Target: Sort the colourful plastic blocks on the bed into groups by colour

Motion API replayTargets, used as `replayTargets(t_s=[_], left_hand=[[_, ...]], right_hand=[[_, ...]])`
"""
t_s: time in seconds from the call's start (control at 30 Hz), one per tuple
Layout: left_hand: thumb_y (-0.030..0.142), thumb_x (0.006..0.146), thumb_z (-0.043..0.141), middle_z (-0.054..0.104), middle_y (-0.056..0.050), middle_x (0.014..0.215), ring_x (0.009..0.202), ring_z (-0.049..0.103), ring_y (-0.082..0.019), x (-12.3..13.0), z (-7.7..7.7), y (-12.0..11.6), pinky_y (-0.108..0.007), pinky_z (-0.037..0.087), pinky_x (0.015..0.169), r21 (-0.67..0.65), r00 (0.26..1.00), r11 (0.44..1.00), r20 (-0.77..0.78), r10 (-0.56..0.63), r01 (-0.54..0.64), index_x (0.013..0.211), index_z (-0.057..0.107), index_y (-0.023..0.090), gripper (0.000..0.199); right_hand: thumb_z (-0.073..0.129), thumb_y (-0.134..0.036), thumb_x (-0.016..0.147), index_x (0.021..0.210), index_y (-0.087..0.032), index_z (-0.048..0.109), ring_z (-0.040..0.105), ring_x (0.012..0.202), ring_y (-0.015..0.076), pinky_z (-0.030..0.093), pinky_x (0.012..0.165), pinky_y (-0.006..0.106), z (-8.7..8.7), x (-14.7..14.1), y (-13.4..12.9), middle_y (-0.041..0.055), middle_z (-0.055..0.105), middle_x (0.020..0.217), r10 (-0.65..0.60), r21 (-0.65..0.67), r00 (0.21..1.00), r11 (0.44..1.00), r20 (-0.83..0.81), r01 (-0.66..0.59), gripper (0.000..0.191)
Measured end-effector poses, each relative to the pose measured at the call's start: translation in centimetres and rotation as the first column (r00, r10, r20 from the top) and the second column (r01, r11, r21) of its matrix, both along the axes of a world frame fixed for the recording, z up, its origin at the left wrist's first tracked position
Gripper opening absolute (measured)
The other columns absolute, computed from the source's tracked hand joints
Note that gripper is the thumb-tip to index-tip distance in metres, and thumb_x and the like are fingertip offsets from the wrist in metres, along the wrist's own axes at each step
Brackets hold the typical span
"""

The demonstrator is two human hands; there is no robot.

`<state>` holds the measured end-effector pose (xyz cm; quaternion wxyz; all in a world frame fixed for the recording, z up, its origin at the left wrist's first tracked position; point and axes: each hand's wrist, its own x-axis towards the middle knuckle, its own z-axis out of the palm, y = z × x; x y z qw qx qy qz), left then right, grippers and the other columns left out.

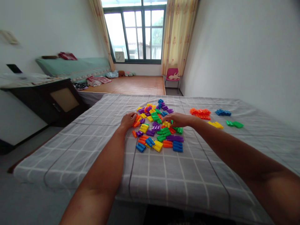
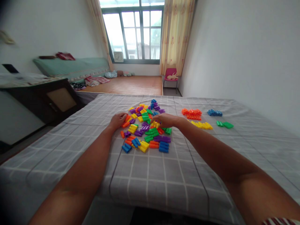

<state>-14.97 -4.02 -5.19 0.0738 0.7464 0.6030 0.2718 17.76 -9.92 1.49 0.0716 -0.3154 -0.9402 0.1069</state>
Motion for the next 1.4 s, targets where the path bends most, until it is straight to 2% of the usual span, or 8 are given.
replayTargets(t_s=[0.23,0.43,0.6,0.73,0.87,1.03,1.2,1.4], left_hand=[[0.035,0.090,0.040,0.074,-0.007,0.105,0.094,0.065,-0.021,-0.2,0.1,0.1,-0.027,0.046,0.079,-0.011,1.000,1.000,-0.019,0.007,-0.008,0.109,0.071,0.019,0.040],[0.036,0.089,0.039,0.073,-0.007,0.108,0.097,0.065,-0.021,-0.4,-0.1,0.5,-0.027,0.047,0.081,-0.005,1.000,1.000,0.000,0.005,-0.005,0.109,0.071,0.019,0.041],[0.036,0.088,0.039,0.073,-0.007,0.108,0.098,0.065,-0.021,-0.4,0.2,0.2,-0.028,0.047,0.082,-0.010,1.000,1.000,-0.006,0.006,-0.006,0.109,0.071,0.019,0.042],[0.036,0.087,0.039,0.073,-0.006,0.108,0.097,0.065,-0.020,-0.5,0.3,0.1,-0.027,0.048,0.082,-0.003,1.000,1.000,-0.003,0.005,-0.005,0.109,0.071,0.020,0.041],[0.036,0.087,0.040,0.074,-0.006,0.106,0.096,0.066,-0.021,-0.5,0.3,0.1,-0.027,0.048,0.081,-0.018,1.000,1.000,0.008,0.009,-0.009,0.108,0.071,0.019,0.041],[0.036,0.086,0.040,0.074,-0.005,0.105,0.097,0.066,-0.020,-0.5,0.5,0.0,-0.027,0.049,0.082,-0.019,1.000,1.000,0.016,0.010,-0.010,0.106,0.071,0.021,0.040],[0.036,0.086,0.040,0.074,-0.005,0.106,0.098,0.066,-0.021,-0.6,0.4,0.1,-0.028,0.049,0.083,-0.016,1.000,1.000,0.013,0.004,-0.004,0.106,0.071,0.021,0.040],[0.036,0.087,0.039,0.074,-0.006,0.105,0.097,0.066,-0.021,-0.8,0.1,0.3,-0.027,0.048,0.082,-0.016,1.000,1.000,0.017,-0.008,0.009,0.108,0.070,0.020,0.041]], right_hand=[[0.068,-0.042,0.077,0.111,-0.018,0.066,0.066,0.077,0.0168,0.048,0.070,0.026,1.4,3.8,-0.5,0.0056,0.072,0.095,-0.341,0.023,0.938,0.939,-0.071,0.343,0.041],[0.057,-0.055,0.082,0.106,-0.019,0.068,0.064,0.071,0.0167,0.045,0.061,0.025,2.2,12.4,-2.5,0.0062,0.073,0.088,-0.732,-0.062,0.675,0.680,-0.092,0.730,0.044],[0.058,-0.058,0.077,0.087,-0.019,0.069,0.063,0.071,0.0189,0.042,0.058,0.026,-0.2,16.7,-3.3,0.0055,0.070,0.078,-0.828,-0.010,0.559,0.560,-0.039,0.828,0.042],[0.057,-0.064,0.075,0.094,-0.018,0.070,0.065,0.077,0.0214,0.043,0.060,0.027,-1.3,17.6,-2.7,0.0083,0.072,0.088,-0.873,0.037,0.486,0.488,0.048,0.872,0.051],[0.054,-0.069,0.075,0.105,-0.018,0.070,0.066,0.085,0.0235,0.044,0.065,0.028,-1.6,17.6,-2.5,0.0104,0.073,0.098,-0.874,0.096,0.472,0.483,0.117,0.870,0.061],[0.051,-0.069,0.078,0.096,-0.022,0.074,0.067,0.085,0.0238,0.045,0.068,0.029,-1.5,16.9,-2.9,0.0098,0.074,0.095,-0.845,0.108,0.502,0.525,0.182,0.844,0.055],[0.046,-0.060,0.087,0.095,-0.021,0.074,0.066,0.087,0.0258,0.046,0.075,0.034,-1.0,17.2,-2.9,0.0120,0.073,0.098,-0.874,0.109,0.456,0.477,0.167,0.872,0.049],[0.051,-0.039,0.090,0.103,-0.025,0.073,0.065,0.097,0.0222,0.046,0.085,0.031,-1.5,17.7,-2.7,0.0057,0.072,0.112,-0.785,0.075,0.618,0.619,0.041,0.782,0.029]])
